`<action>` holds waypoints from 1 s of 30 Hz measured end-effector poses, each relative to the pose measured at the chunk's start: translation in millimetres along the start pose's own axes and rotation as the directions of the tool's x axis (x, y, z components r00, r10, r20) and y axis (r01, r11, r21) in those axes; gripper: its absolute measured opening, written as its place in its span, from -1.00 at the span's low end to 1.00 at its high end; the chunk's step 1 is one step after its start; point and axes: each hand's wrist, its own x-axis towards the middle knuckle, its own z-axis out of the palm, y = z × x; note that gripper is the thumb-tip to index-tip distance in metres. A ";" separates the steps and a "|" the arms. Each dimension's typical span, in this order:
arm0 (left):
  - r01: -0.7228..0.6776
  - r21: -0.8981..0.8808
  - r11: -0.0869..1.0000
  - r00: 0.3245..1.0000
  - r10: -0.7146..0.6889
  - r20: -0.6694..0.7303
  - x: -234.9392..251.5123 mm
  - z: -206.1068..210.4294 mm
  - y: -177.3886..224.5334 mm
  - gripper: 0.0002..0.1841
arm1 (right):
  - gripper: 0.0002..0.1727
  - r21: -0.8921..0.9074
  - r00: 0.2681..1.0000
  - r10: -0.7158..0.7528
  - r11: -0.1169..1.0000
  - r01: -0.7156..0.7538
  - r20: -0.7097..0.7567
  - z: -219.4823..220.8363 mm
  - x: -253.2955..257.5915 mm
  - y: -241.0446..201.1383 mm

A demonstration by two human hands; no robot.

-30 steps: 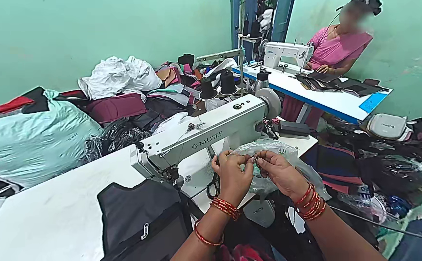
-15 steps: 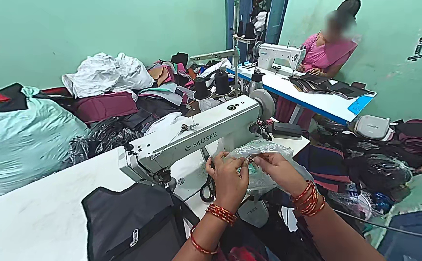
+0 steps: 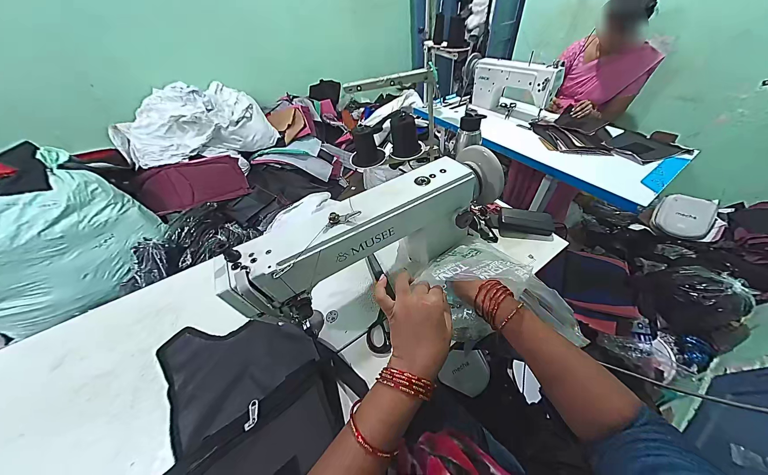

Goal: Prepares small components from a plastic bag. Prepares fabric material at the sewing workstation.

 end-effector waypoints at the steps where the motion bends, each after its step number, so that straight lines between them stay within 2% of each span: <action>1: 0.002 -0.002 1.000 1.000 -0.002 0.001 -0.4 1.0 -0.5 -0.87 | -0.53 0.002 1.000 0.019 1.000 -0.019 0.012 -2.0 -3.3 -3.3; 4: -0.009 -0.030 1.000 1.000 0.008 -0.020 -0.2 2.6 -1.2 -0.85 | -0.50 0.060 0.995 0.035 0.997 -0.041 0.098 -11.5 -22.6 -13.9; 6: -0.017 -0.037 0.999 0.999 0.016 -0.048 0.4 2.9 -1.6 -0.86 | -0.54 0.104 0.994 -0.110 0.989 0.109 0.003 9.9 -10.2 5.8; 7: -0.019 -0.036 0.999 0.998 0.017 -0.053 0.6 2.5 -1.8 -0.86 | -0.55 0.093 0.989 -0.144 0.985 0.143 0.012 12.3 -9.1 9.7; 9: -0.017 -0.043 0.999 0.998 0.015 -0.055 1.6 0.6 -2.1 -0.86 | -0.53 0.121 0.994 -0.100 0.988 0.095 0.042 5.4 -17.5 6.6; 13: -0.015 -0.121 0.993 0.999 0.009 -0.050 6.8 -3.1 -3.8 -0.85 | -0.50 -0.005 0.995 -0.014 1.000 0.014 -0.100 -6.1 -33.9 3.6; 15: -0.032 -0.168 0.985 0.997 0.019 -0.075 11.3 -3.4 -2.3 -0.85 | -0.46 -0.030 0.997 0.037 0.999 -0.039 -0.061 -23.4 -46.9 -0.8; 17: -0.036 -0.197 0.980 0.996 0.019 -0.084 16.7 -2.9 0.9 -0.85 | -0.48 0.073 0.997 0.033 0.997 -0.028 -0.073 -32.7 -58.5 1.5; 19: -0.009 -0.213 0.977 0.999 0.002 -0.035 22.3 -3.0 5.8 -0.83 | -0.58 0.224 0.980 -0.042 0.971 0.086 -0.195 -26.4 -68.5 12.1; 21: 0.067 -0.225 0.972 0.991 -0.038 0.132 29.1 -7.1 11.0 -0.77 | -0.67 0.372 0.943 -0.100 0.901 0.221 -0.318 -14.0 -72.0 24.7; 24: 0.170 -0.177 0.969 0.914 -0.088 0.395 40.5 -10.8 15.4 -0.69 | -0.73 0.622 0.923 -0.088 0.715 0.320 -0.374 -4.3 -71.5 36.7; 26: 0.181 -0.158 0.971 0.882 -0.089 0.462 45.6 -11.2 17.1 -0.67 | -0.80 0.759 0.925 -0.094 0.543 0.358 -0.368 -0.7 -66.8 42.8; 28: 0.193 -0.149 0.970 0.852 -0.090 0.516 48.3 -13.3 16.7 -0.67 | -0.79 0.857 0.932 -0.084 0.371 0.359 -0.354 2.0 -64.3 45.3; 30: 0.215 -0.171 0.961 0.840 -0.093 0.535 48.5 -17.0 14.4 -0.67 | -0.76 0.903 0.945 -0.045 0.282 0.324 -0.325 2.5 -64.1 45.3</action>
